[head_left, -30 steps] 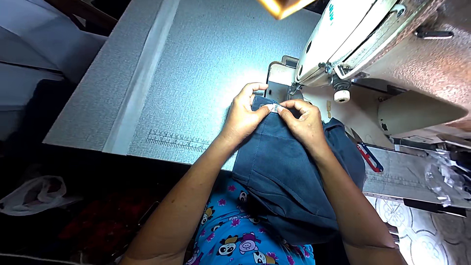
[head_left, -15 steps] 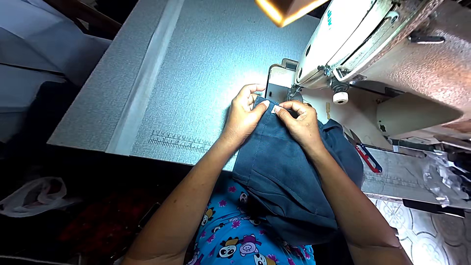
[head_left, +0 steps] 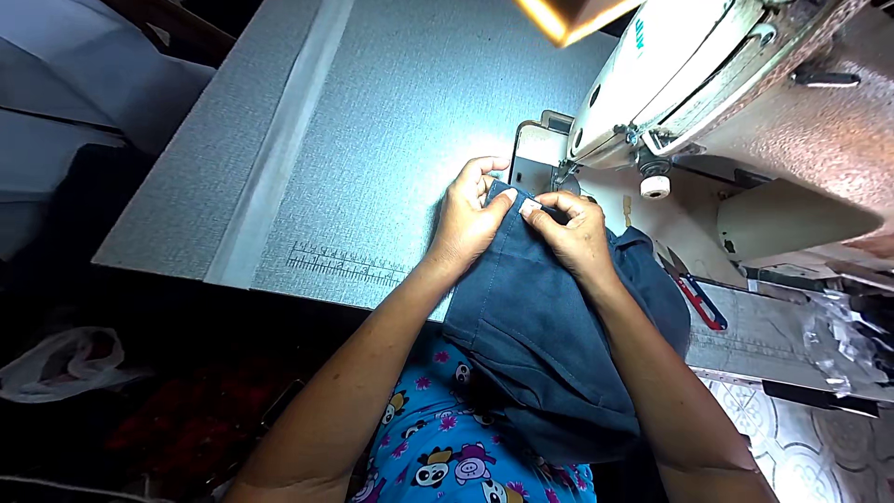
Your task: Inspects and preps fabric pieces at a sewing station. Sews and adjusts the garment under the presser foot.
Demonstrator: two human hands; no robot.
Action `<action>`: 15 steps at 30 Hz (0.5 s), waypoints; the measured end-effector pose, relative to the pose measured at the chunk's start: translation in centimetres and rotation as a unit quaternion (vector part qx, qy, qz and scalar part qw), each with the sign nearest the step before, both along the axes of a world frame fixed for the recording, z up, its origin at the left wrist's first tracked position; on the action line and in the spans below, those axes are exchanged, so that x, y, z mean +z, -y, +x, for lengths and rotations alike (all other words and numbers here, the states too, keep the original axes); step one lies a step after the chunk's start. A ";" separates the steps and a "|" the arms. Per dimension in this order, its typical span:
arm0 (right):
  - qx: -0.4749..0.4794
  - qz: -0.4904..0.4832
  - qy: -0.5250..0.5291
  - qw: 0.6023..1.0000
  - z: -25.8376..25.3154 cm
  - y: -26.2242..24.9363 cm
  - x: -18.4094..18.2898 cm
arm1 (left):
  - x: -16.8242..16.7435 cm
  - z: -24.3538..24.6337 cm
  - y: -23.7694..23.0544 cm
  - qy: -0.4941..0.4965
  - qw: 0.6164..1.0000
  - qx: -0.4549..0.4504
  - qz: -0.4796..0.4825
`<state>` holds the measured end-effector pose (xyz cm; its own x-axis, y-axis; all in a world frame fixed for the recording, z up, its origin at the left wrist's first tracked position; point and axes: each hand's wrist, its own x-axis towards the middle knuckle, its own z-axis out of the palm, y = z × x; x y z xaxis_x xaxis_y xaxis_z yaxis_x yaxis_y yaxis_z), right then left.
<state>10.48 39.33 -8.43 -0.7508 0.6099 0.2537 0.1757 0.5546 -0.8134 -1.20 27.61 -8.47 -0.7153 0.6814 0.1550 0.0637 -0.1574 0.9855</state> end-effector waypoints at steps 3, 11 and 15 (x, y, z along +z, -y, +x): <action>-0.004 0.004 0.008 1.000 0.0 0.1 0.0 | -0.1 0.0 0.0 -0.009 1.000 0.000 -0.002; -0.001 0.009 -0.006 1.000 0.0 0.0 -0.1 | -0.1 0.0 0.0 -0.004 1.000 -0.007 0.010; 0.012 -0.016 -0.011 1.000 0.4 0.0 0.2 | -0.1 -0.1 0.1 0.001 1.000 -0.010 0.009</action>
<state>10.87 39.37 -8.19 -0.7595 0.5998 0.2519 0.1440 0.5326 -0.8340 -1.27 27.50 -8.54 -0.7026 0.6919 0.1663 0.0586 -0.1766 0.9825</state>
